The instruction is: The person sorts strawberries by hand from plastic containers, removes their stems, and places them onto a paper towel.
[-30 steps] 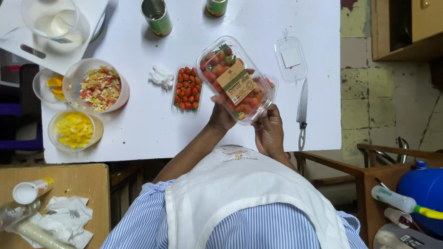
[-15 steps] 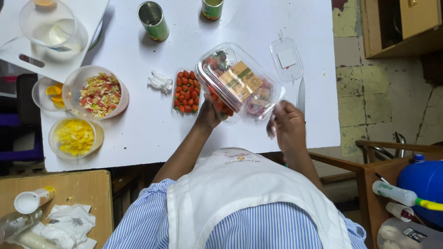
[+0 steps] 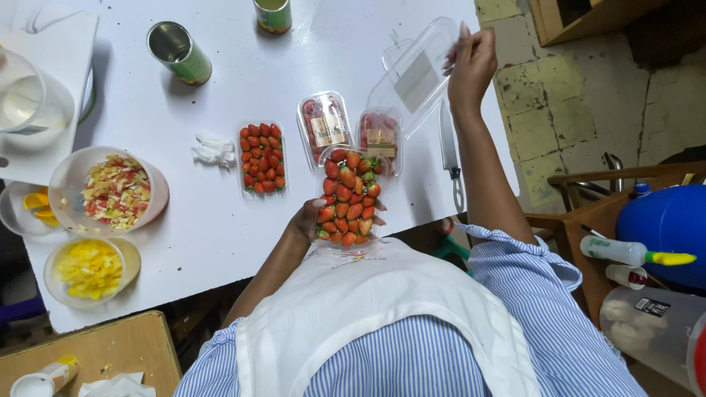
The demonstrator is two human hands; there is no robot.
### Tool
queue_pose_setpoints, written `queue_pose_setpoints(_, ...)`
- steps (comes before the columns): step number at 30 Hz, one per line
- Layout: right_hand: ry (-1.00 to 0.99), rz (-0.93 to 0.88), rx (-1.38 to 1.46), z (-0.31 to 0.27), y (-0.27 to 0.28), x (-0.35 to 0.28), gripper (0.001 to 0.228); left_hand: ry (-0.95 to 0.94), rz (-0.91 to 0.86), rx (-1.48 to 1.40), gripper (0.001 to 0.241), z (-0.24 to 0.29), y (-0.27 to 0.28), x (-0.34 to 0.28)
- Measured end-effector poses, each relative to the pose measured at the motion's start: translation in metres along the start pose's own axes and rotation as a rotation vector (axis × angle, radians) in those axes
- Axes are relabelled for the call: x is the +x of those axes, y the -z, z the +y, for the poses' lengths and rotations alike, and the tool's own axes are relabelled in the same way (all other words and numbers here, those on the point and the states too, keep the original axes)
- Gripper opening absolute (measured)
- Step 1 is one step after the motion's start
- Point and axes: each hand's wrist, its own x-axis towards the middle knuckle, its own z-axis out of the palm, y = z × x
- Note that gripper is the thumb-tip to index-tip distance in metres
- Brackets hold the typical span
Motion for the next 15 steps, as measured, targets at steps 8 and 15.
queue_pose_setpoints(8,-0.596,0.229,-0.112,0.197,0.032,0.039,0.021,-0.270,0.256,-0.034,0.100,-0.007,0.029,-0.061)
queue_pose_setpoints(15,-0.723,0.214,-0.672,0.299,0.008,-0.010,0.059,-0.560,0.969,0.076,0.069,0.008,-0.010,-0.079)
